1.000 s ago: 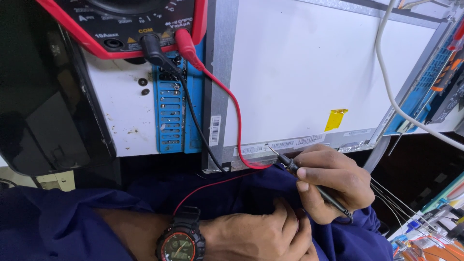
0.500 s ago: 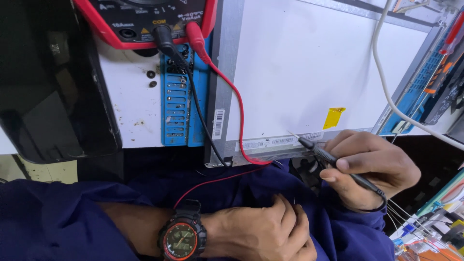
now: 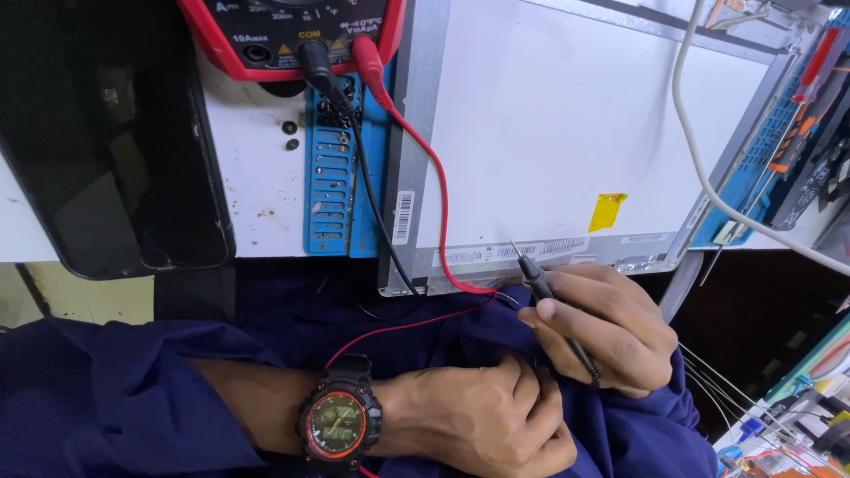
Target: Testing the electrical continuity of a laptop screen connector using a digital multimeter.
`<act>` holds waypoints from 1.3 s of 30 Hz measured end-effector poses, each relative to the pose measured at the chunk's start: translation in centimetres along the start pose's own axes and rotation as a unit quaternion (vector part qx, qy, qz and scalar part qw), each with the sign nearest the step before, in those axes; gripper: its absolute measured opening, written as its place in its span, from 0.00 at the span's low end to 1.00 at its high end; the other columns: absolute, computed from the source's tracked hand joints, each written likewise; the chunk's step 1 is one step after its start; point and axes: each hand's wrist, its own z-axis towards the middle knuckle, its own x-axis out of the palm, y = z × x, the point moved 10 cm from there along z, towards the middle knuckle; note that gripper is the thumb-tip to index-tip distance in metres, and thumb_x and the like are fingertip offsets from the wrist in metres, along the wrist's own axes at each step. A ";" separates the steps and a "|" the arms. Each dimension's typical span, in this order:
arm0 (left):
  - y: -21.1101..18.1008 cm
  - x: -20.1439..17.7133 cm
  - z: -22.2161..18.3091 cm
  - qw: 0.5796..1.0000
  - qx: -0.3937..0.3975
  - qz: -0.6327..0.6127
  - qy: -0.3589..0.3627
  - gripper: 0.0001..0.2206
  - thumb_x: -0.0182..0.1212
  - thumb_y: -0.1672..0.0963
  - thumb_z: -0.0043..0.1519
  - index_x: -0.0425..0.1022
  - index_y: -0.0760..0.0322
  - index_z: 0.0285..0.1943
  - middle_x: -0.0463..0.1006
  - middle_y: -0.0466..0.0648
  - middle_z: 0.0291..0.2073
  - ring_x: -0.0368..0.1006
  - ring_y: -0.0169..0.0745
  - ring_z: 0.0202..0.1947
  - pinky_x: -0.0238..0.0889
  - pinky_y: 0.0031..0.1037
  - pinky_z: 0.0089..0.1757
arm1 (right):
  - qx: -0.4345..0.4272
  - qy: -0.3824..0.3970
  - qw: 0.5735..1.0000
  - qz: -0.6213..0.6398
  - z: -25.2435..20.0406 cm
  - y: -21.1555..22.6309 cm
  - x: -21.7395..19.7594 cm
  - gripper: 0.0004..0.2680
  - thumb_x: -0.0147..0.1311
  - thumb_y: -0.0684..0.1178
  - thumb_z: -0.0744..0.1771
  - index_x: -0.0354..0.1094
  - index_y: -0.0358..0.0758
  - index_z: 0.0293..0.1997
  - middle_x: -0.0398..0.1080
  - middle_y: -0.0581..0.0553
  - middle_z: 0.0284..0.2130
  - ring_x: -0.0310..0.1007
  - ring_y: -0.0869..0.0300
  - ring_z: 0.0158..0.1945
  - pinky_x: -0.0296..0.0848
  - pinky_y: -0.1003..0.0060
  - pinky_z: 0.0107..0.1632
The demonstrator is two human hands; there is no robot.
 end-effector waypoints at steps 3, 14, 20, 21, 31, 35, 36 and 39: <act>-0.1 -0.1 0.0 1.000 0.008 -0.001 0.006 0.05 0.53 0.60 0.68 0.72 0.60 0.39 0.79 0.59 0.33 0.73 0.50 0.27 0.63 0.33 0.32 | -0.011 -0.015 1.000 0.019 -1.5 -0.2 0.0 0.08 0.59 0.39 0.66 0.61 0.31 0.41 0.72 0.32 0.27 0.75 0.48 0.26 0.84 0.56 0.33; -0.6 0.6 -0.1 1.000 0.014 0.007 0.016 0.09 0.48 0.56 0.70 0.72 0.59 0.39 0.79 0.60 0.35 0.74 0.51 0.27 0.65 0.34 0.32 | -0.026 -0.035 0.999 0.012 0.5 0.5 1.3 0.07 0.61 0.33 0.65 0.65 0.29 0.42 0.71 0.32 0.28 0.68 0.49 0.24 0.73 0.61 0.28; -0.4 0.4 -0.1 1.000 0.014 0.008 0.016 0.09 0.48 0.55 0.71 0.71 0.59 0.40 0.79 0.60 0.34 0.74 0.51 0.28 0.64 0.33 0.32 | -0.039 -0.018 0.999 0.001 0.4 0.5 1.5 0.07 0.61 0.32 0.66 0.66 0.29 0.43 0.72 0.33 0.29 0.69 0.50 0.25 0.75 0.62 0.28; -0.4 0.4 0.0 1.000 0.013 0.006 0.017 0.10 0.48 0.54 0.72 0.71 0.60 0.40 0.79 0.60 0.34 0.74 0.50 0.28 0.62 0.32 0.31 | -0.042 -0.023 0.999 0.006 0.6 0.6 1.5 0.07 0.60 0.32 0.65 0.66 0.29 0.42 0.72 0.33 0.29 0.69 0.50 0.24 0.75 0.62 0.28; -0.4 0.2 0.1 1.000 0.014 0.009 0.013 0.05 0.53 0.59 0.69 0.71 0.59 0.39 0.78 0.58 0.34 0.73 0.48 0.27 0.62 0.31 0.31 | -0.007 0.000 1.000 0.005 0.9 0.2 1.2 0.06 0.60 0.32 0.64 0.65 0.32 0.34 0.71 0.33 0.27 0.70 0.49 0.24 0.72 0.63 0.27; -0.4 0.2 0.2 1.000 0.016 0.003 0.008 0.04 0.56 0.61 0.68 0.72 0.60 0.39 0.78 0.58 0.33 0.72 0.47 0.26 0.60 0.29 0.29 | -0.061 0.072 0.995 -0.029 0.9 1.0 1.9 0.03 0.57 0.33 0.66 0.70 0.30 0.33 0.71 0.35 0.33 0.71 0.50 0.29 0.77 0.60 0.32; -0.5 0.2 0.1 1.000 0.017 0.004 0.011 0.04 0.56 0.61 0.67 0.71 0.60 0.39 0.78 0.56 0.32 0.73 0.47 0.27 0.59 0.29 0.29 | -0.075 0.072 0.994 -0.039 0.8 1.3 1.9 0.03 0.58 0.33 0.66 0.71 0.30 0.33 0.71 0.35 0.33 0.73 0.50 0.30 0.79 0.61 0.33; -0.4 0.2 0.2 1.000 0.016 0.000 0.006 0.05 0.55 0.61 0.66 0.71 0.59 0.38 0.75 0.54 0.29 0.66 0.43 0.23 0.54 0.29 0.28 | -0.127 0.117 0.982 -0.075 0.4 2.1 1.9 0.03 0.59 0.30 0.65 0.71 0.27 0.37 0.70 0.35 0.34 0.72 0.50 0.33 0.81 0.60 0.37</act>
